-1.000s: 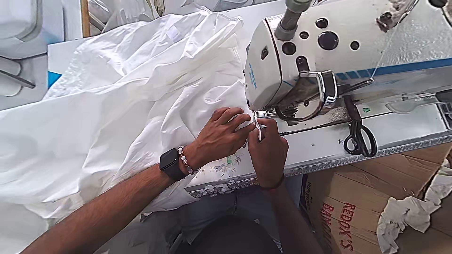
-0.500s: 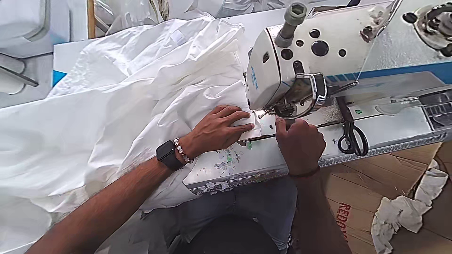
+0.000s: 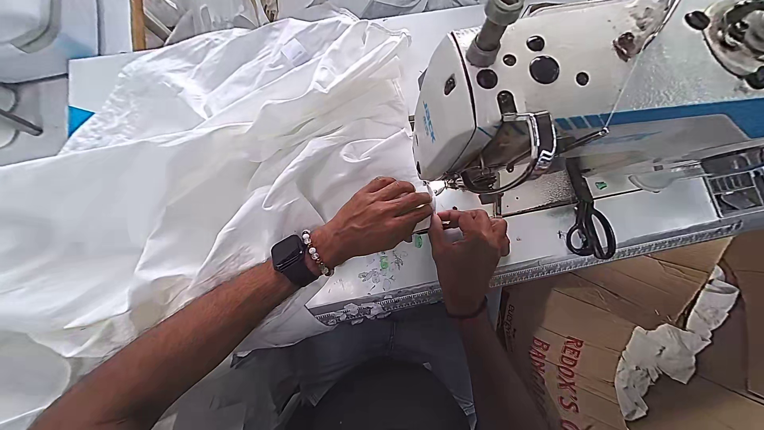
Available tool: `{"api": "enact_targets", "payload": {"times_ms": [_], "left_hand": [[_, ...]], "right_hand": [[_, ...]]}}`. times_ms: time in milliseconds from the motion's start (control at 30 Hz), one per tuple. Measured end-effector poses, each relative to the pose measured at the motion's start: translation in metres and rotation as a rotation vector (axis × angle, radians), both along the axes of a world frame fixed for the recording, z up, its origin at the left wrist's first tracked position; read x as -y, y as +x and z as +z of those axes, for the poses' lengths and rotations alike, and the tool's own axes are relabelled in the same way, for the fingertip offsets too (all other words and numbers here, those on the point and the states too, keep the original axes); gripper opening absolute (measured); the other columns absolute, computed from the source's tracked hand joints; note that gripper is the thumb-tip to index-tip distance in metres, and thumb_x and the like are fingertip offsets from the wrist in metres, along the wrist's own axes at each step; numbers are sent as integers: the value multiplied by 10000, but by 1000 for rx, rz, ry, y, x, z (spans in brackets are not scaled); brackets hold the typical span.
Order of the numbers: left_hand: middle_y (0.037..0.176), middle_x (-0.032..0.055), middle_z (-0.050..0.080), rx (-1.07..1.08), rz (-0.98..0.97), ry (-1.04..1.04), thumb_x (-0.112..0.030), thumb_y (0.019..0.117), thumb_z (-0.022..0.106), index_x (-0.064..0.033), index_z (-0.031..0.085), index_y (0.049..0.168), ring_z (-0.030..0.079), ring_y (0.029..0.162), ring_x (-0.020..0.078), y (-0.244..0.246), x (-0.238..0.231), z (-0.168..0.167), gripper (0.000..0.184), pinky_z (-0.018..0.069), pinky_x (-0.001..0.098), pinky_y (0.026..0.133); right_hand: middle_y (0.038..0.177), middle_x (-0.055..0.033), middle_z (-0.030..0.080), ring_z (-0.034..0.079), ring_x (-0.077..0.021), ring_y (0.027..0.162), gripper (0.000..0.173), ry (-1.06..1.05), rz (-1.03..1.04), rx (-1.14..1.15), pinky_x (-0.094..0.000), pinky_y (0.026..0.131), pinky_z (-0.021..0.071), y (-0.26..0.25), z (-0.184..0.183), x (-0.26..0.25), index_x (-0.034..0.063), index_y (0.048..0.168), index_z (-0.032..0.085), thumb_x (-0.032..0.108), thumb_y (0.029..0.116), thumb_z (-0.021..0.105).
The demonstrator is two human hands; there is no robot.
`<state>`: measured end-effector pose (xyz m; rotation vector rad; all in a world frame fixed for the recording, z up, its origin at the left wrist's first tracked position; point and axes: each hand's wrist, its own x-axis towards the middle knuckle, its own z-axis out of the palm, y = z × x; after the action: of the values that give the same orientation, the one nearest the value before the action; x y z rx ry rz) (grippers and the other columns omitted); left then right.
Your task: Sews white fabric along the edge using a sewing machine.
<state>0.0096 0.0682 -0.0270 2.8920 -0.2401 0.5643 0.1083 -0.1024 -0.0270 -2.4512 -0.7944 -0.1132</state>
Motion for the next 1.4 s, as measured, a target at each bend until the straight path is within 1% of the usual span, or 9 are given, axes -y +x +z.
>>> {"api": "enact_targets", "payload": {"times_ms": [200, 400, 533, 633, 733, 900, 1133, 1233, 1400], "left_hand": [[1332, 12, 691, -29, 33, -23, -250, 1030, 501, -146, 728, 1266, 596, 1269, 244, 2, 0, 1, 343, 445, 424, 1069], [1414, 4, 646, -60, -8, 69, -448, 1054, 499, -267, 733, 1296, 533, 1349, 255, -4, -4, 5, 382, 369, 453, 1129], [1165, -1, 729, -1, 65, -69, -342, 997, 616, -229, 814, 1086, 599, 1196, 231, 1, 5, 6, 244, 426, 429, 1031], [1122, -16, 717, -54, 137, -290, -357, 946, 653, -236, 832, 938, 583, 1187, 218, 5, 9, 2, 217, 435, 442, 993], [1171, 12, 698, -45, 175, -279, -333, 964, 613, -231, 818, 1046, 575, 1207, 238, 1, 10, 0, 243, 431, 457, 1012], [1433, 64, 598, -89, 344, -68, -366, 1020, 458, -284, 679, 1368, 507, 1316, 306, -4, 11, 0, 420, 352, 504, 1082], [1374, 42, 647, -49, 173, -80, -311, 1024, 500, -281, 722, 1312, 551, 1284, 271, -8, 3, -2, 365, 392, 471, 1076], [1331, 49, 667, -43, 171, -64, -296, 1011, 512, -274, 739, 1288, 562, 1249, 281, -6, 1, -1, 359, 395, 472, 1052], [1276, 18, 688, -3, 162, -53, -255, 1013, 524, -270, 761, 1236, 551, 1243, 271, 4, -17, -3, 325, 387, 460, 1043]], "right_hand": [[923, -1, 676, 588, -244, 968, 142, -24, 103, 275, -483, 869, 392, -15, -9, 5, 247, 987, 802, 295, 951, 673], [1052, 12, 730, 636, -225, 1044, 230, 4, 217, 124, -478, 895, 439, -18, -3, 29, 237, 1071, 808, 242, 936, 622], [1089, -25, 742, 660, -238, 1017, 227, 99, 245, 97, -447, 846, 508, 1, -4, 27, 151, 1137, 752, 228, 942, 665], [1074, 4, 734, 656, -209, 1031, 184, 83, 286, 106, -423, 844, 495, 8, -7, 17, 211, 1110, 763, 270, 962, 671], [1104, 38, 743, 651, -200, 1053, 156, 90, 322, 155, -429, 845, 473, 12, -12, 16, 257, 1064, 790, 252, 1004, 646], [1213, 110, 746, 636, -122, 1164, 217, 49, 497, 254, -434, 989, 395, 24, -6, 22, 247, 1070, 787, 169, 1033, 587], [1218, 118, 728, 615, -159, 1128, 237, -175, 576, 311, -449, 948, 377, 27, 11, 21, 235, 1054, 779, 229, 1045, 542], [1311, 59, 672, 558, -222, 1197, 305, -235, 572, 314, -482, 972, 362, 25, 11, 23, 253, 1188, 763, 224, 990, 533], [1181, -75, 639, 562, -277, 1128, 392, -349, 551, 315, -499, 902, 377, 37, 14, 7, 327, 1351, 682, 255, 996, 532]]}}
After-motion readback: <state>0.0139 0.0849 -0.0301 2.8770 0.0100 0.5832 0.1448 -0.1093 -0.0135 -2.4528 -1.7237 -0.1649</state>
